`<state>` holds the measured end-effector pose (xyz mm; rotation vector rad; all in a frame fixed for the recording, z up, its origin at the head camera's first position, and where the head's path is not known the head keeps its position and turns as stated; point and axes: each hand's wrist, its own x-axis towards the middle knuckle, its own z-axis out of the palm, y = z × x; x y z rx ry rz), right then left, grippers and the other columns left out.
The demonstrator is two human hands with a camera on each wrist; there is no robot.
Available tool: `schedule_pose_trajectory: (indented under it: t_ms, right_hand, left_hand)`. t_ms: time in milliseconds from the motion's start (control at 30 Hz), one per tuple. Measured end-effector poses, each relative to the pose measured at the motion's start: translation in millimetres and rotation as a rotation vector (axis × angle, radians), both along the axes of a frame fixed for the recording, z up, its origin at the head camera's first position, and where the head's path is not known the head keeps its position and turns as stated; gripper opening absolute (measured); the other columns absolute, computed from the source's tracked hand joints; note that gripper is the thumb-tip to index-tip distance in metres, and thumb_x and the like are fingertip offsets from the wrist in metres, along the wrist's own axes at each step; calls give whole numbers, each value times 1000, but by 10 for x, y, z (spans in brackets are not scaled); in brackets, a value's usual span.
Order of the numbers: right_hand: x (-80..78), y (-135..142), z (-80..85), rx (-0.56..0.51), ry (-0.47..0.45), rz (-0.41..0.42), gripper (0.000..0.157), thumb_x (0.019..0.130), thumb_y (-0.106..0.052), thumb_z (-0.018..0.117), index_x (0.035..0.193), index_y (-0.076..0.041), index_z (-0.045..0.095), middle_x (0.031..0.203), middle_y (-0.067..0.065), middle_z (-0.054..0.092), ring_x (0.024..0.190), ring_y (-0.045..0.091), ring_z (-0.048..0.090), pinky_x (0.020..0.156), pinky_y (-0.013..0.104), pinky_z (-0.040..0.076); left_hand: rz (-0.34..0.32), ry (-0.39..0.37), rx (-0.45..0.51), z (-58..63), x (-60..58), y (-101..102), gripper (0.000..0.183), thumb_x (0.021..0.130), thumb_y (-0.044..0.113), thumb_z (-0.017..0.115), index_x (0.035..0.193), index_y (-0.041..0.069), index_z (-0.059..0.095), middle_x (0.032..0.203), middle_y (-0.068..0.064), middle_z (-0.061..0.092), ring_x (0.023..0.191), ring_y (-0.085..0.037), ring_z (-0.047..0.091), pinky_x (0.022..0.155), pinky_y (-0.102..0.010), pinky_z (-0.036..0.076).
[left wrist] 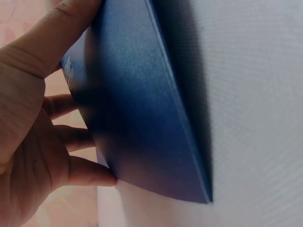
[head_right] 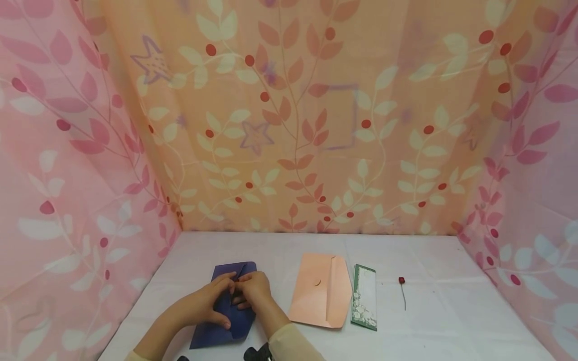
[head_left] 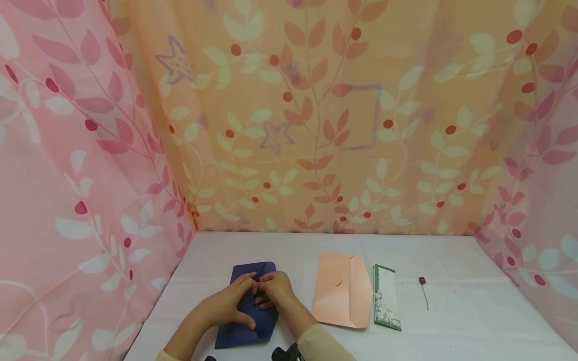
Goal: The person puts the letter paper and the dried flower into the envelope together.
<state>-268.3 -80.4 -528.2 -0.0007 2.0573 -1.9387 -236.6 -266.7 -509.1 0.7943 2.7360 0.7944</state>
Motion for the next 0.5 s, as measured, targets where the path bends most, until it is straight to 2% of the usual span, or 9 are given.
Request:
schedule_pose_trajectory:
  t_ms: [300, 500]
  right_hand:
    - [-36, 5, -3, 25, -6, 23, 24, 90, -12, 76, 107, 4, 70, 79, 12, 73, 67, 33, 76, 51, 39, 60]
    - [-74, -5, 6, 53, -19, 39, 13, 93, -9, 72, 102, 0, 71, 80, 11, 72, 65, 33, 75, 49, 39, 59]
  left_hand:
    - [-4, 0, -3, -9, -14, 2, 72, 68, 61, 87, 116, 23, 48, 162, -19, 33, 142, -41, 43, 109, -60, 43]
    - [5, -6, -6, -21, -16, 0, 72, 68, 62, 86, 117, 24, 48, 162, -20, 33, 141, -42, 44, 108, -62, 43]
